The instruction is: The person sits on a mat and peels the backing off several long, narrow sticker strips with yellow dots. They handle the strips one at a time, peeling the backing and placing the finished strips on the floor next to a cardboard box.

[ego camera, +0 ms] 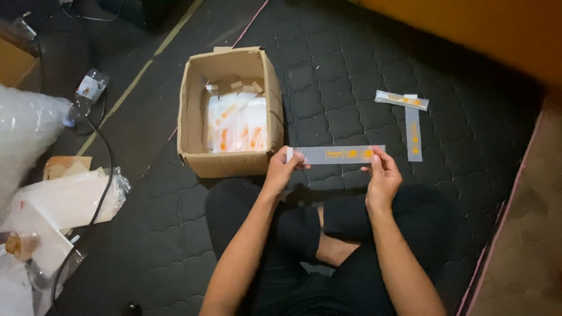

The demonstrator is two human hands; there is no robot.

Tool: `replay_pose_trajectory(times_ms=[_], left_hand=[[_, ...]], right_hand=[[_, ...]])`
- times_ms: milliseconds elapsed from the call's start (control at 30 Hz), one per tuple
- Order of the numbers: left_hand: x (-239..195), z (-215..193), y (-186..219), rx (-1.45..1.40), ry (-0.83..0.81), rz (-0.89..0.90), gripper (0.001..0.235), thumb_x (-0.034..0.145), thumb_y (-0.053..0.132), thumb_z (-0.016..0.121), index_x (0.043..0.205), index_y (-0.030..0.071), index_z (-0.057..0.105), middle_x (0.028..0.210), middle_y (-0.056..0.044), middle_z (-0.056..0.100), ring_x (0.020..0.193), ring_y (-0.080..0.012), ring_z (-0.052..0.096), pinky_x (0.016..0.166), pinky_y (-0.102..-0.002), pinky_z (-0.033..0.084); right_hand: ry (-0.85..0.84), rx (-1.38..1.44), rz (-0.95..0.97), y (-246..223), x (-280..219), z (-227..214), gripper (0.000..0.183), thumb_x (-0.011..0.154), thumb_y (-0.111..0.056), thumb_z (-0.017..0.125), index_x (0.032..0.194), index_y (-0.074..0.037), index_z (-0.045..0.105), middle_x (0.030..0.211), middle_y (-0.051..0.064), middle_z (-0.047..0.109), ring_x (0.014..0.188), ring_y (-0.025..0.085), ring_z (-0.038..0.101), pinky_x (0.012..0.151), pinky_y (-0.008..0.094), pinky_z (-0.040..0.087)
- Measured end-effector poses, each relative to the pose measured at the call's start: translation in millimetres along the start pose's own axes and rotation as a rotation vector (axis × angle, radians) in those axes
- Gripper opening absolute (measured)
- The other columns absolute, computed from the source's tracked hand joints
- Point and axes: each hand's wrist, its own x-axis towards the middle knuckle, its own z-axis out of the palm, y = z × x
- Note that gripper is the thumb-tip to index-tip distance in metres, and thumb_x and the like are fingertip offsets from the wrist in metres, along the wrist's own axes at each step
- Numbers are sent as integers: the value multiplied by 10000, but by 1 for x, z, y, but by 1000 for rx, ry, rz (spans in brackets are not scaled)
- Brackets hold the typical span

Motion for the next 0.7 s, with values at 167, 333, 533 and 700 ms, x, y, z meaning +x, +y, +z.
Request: replay_pose_trajectory(times_ms=[167, 333, 533, 700], left_hand=[[-2, 0, 1, 5, 42, -76, 165, 866, 142, 751, 924, 15, 663, 819, -163, 702, 760, -271, 760, 725, -364, 619], [-2, 1, 1, 38, 76, -112, 176, 858, 129, 730, 925, -18, 661, 781, -142, 675, 704, -252, 741, 673, -331, 601], [20, -10, 41, -54, 1, -84, 173, 832, 148, 727, 912, 61, 600, 679, -73, 580, 604, -235, 723, 561, -294, 596], [24, -10, 43, 21, -147, 19, 148, 873, 133, 705, 884, 33, 596, 739, -100, 639, 684, -232, 724, 622, -341, 608]], right_hand=[[83, 36, 42, 18, 16, -8, 201, 1010, -31, 631, 1204, -44, 683, 1146, 135, 704, 870, 96, 690, 667, 171, 625], [44, -47, 19, 9, 25, -13, 208, 982, -51, 704, 1188, -23, 688, 1100, 164, 710, 871, 139, 705, 645, 197, 627], [-107, -250, -43, -54, 32, -8, 191, 932, -28, 788, 1115, -51, 739, 985, 141, 713, 785, 162, 697, 690, 262, 610], [-164, -239, -92, -31, 58, -19, 204, 925, -91, 829, 1108, -80, 737, 982, 93, 714, 831, 138, 686, 754, 263, 594]])
